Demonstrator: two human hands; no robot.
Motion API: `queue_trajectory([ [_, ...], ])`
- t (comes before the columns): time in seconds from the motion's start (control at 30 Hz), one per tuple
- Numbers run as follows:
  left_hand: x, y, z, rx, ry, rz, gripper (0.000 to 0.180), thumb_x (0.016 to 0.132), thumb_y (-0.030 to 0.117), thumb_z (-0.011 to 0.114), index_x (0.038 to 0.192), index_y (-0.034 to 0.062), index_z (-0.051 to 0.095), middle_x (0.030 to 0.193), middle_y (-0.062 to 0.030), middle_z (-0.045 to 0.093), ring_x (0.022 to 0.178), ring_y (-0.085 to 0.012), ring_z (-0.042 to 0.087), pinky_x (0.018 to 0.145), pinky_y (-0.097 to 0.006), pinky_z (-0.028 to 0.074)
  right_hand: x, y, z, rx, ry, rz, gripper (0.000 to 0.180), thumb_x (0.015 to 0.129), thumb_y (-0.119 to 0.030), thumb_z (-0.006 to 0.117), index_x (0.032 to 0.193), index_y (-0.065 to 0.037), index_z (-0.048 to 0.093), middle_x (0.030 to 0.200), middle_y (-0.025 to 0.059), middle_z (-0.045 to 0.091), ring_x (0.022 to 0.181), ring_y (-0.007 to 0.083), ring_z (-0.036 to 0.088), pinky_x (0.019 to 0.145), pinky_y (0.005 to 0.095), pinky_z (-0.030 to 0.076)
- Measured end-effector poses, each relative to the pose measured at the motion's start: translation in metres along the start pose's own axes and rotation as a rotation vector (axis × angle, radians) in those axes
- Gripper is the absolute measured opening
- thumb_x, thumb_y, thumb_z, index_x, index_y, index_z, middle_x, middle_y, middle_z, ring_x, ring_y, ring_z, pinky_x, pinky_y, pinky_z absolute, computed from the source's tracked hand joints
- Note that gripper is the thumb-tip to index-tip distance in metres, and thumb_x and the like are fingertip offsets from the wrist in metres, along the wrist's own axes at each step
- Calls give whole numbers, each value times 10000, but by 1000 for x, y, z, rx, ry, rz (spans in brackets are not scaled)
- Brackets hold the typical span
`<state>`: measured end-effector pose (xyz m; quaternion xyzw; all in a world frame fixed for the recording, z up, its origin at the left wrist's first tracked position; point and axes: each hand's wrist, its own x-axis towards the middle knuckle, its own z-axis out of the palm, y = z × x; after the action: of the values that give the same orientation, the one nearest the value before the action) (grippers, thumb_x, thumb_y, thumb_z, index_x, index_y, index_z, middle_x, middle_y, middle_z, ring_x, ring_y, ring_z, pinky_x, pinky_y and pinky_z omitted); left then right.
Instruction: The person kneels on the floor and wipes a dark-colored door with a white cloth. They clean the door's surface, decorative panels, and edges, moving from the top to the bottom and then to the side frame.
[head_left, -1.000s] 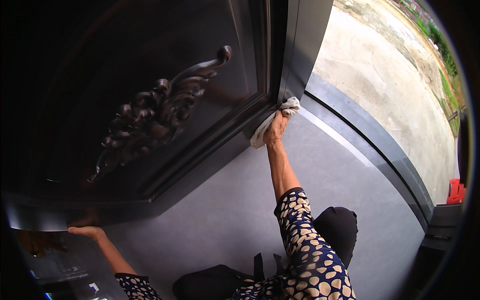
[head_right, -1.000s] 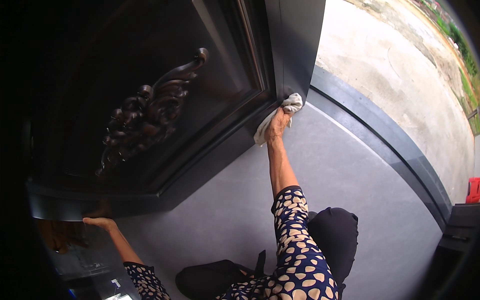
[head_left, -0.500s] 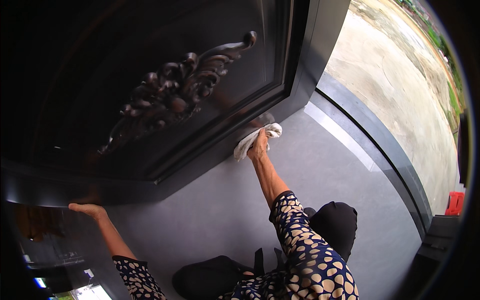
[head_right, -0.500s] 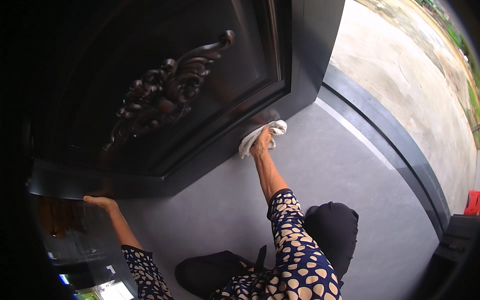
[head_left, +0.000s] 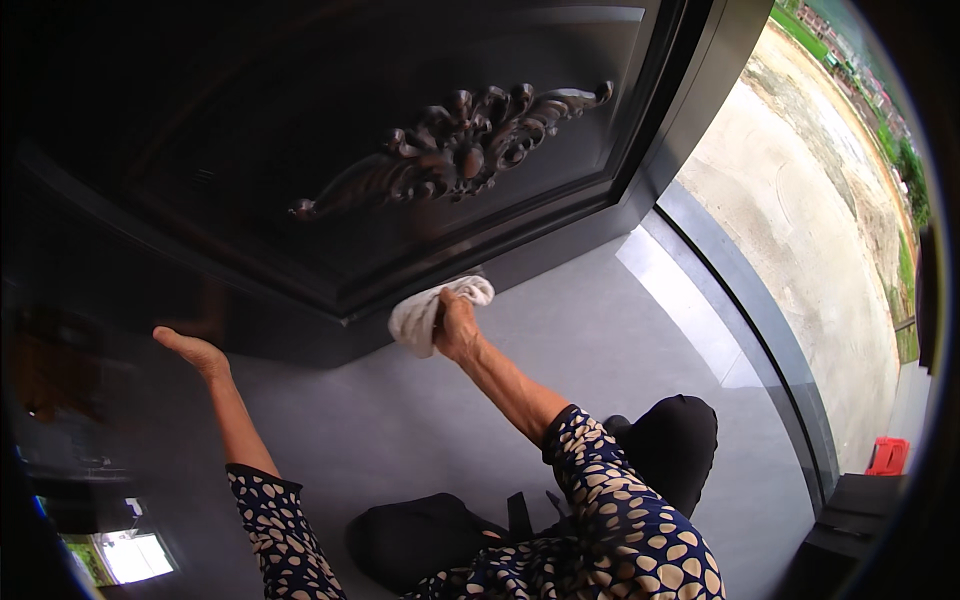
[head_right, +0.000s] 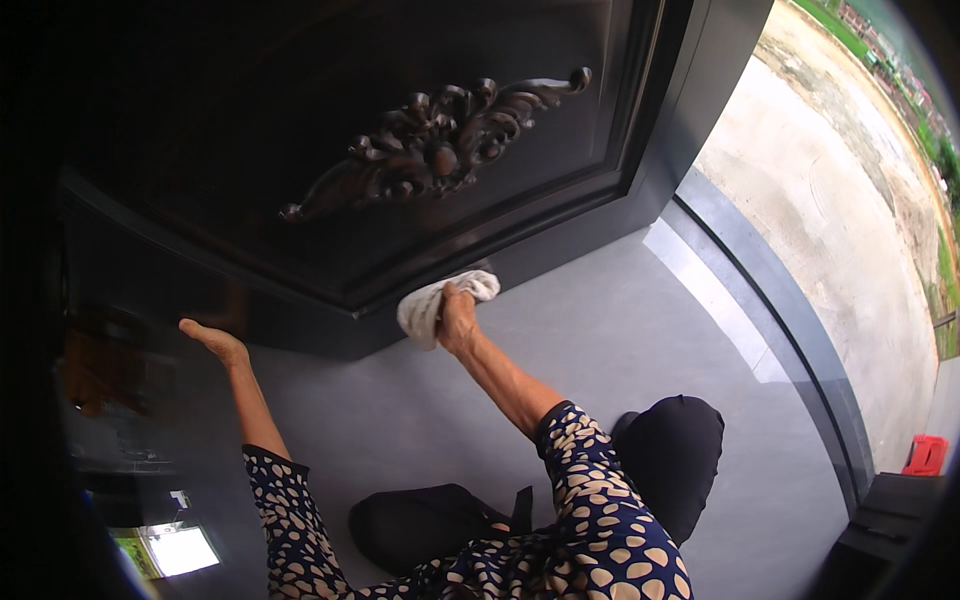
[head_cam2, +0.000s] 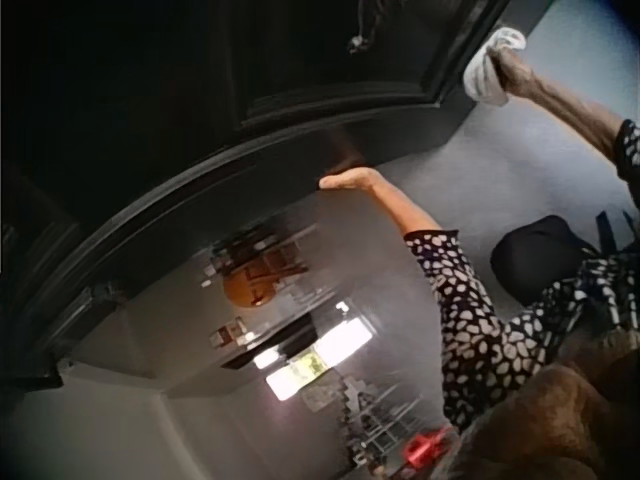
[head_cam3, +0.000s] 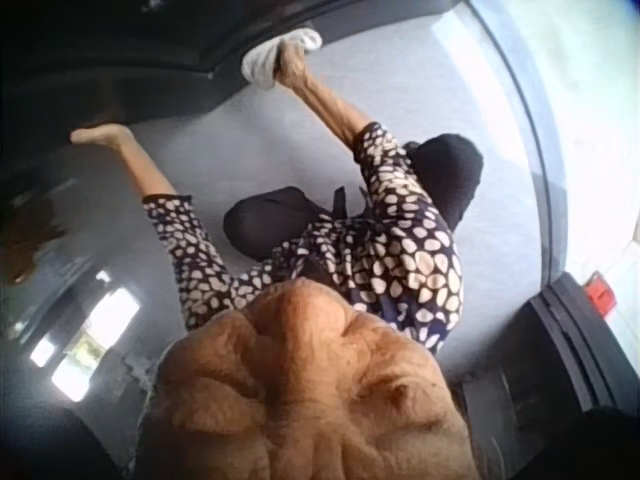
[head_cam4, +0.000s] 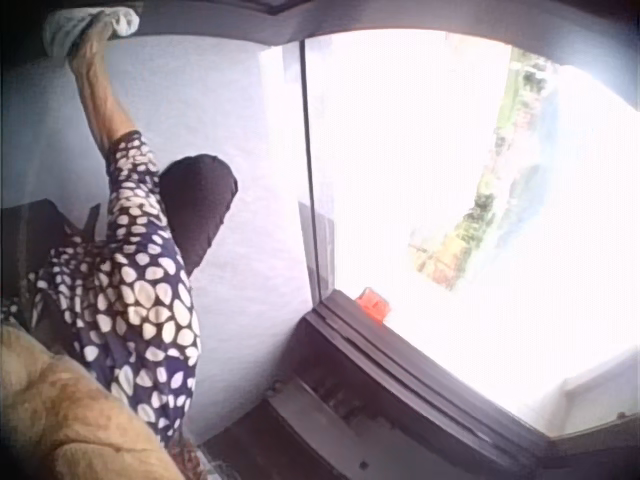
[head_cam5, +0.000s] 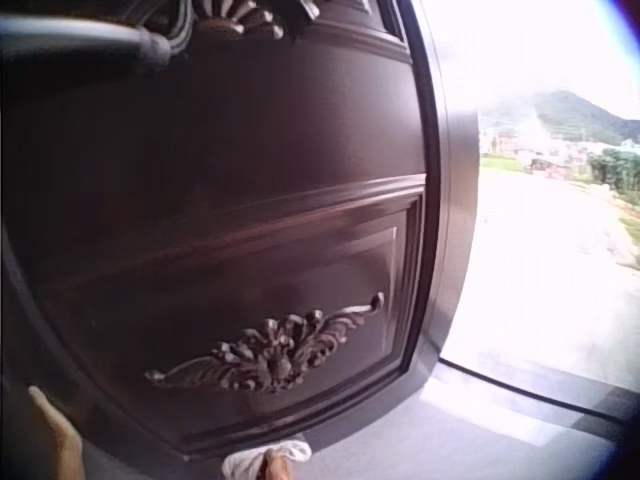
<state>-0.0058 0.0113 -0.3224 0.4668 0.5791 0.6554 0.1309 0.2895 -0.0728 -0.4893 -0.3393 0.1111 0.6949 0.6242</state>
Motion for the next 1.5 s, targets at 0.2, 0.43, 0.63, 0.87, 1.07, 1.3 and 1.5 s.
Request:
queue_trajectory([
  [0.2, -17, 27, 17, -6, -69, 14, 1044, 793, 774, 181, 1404, -51, -9, 1484, -204, -54, 1383, -300, -1, 1126, -390, 65, 35, -30, -31, -131, -25, -157, 142, 854, -40, 474, 995, -53, 475, 947, 110, 543, 818, 245, 568, 659, 436, 516],
  [0.43, -6, 10, 5, 33, -68, 2, 1037, 786, 779, 156, 1410, -32, -13, 1482, -212, -32, 1383, -306, -7, 1127, -404, 57, 58, -114, -79, -134, 233, -248, 150, 879, -164, 520, 980, -69, 577, 1038, 85, 607, 966, 232, 574, 898, 375, 468],
  [0.63, -2, 2, 9, -35, -57, 12, 1071, 767, 801, 164, 1407, -45, 15, 1481, -215, -7, 1383, -308, 6, 1123, -405, 65, 68, -175, -136, 75, 195, -559, 291, 777, 18, 359, 1009, -120, 468, 817, 79, 503, 694, 221, 560, 595, 364, 516],
  [0.87, -9, 11, 15, -27, -38, 12, 1078, 765, 803, 171, 1403, -56, 37, 1476, -228, 21, 1379, -317, 40, 1120, -413, 92, 75, -92, -94, 26, 220, -573, 276, 819, 25, 333, 1014, -153, 414, 906, 31, 496, 776, 182, 520, 640, 309, 484],
  [1.07, -13, 16, 18, -33, 18, 7, 1041, 795, 775, 167, 1378, -87, 153, 1445, -236, 163, 1353, -315, 160, 1107, -401, 146, 105, 6, -80, -32, 190, -413, 439, 805, 36, 285, 1204, -148, 280, 1099, 79, 448, 884, 210, 519, 705, 309, 519],
  [1.3, -4, -10, 4, -28, 109, 66, 666, 868, 688, 212, 883, 46, 389, 926, -42, 389, 901, -169, 369, 885, -323, 310, 67, 116, 3, 72, 150, 4, 365, 839, 16, 308, 1151, -149, 397, 1097, 90, 520, 910, 238, 566, 763, 391, 532],
  [1.5, -9, -7, 16, -19, 55, 113, 562, 899, 633, 213, 687, 115, 251, 707, 15, 263, 673, -133, 268, 631, -324, 310, 20, 139, 65, 73, 46, 213, 236, 885, -27, 361, 1094, -41, 469, 1111, 108, 540, 1008, 265, 552, 866, 405, 510],
])
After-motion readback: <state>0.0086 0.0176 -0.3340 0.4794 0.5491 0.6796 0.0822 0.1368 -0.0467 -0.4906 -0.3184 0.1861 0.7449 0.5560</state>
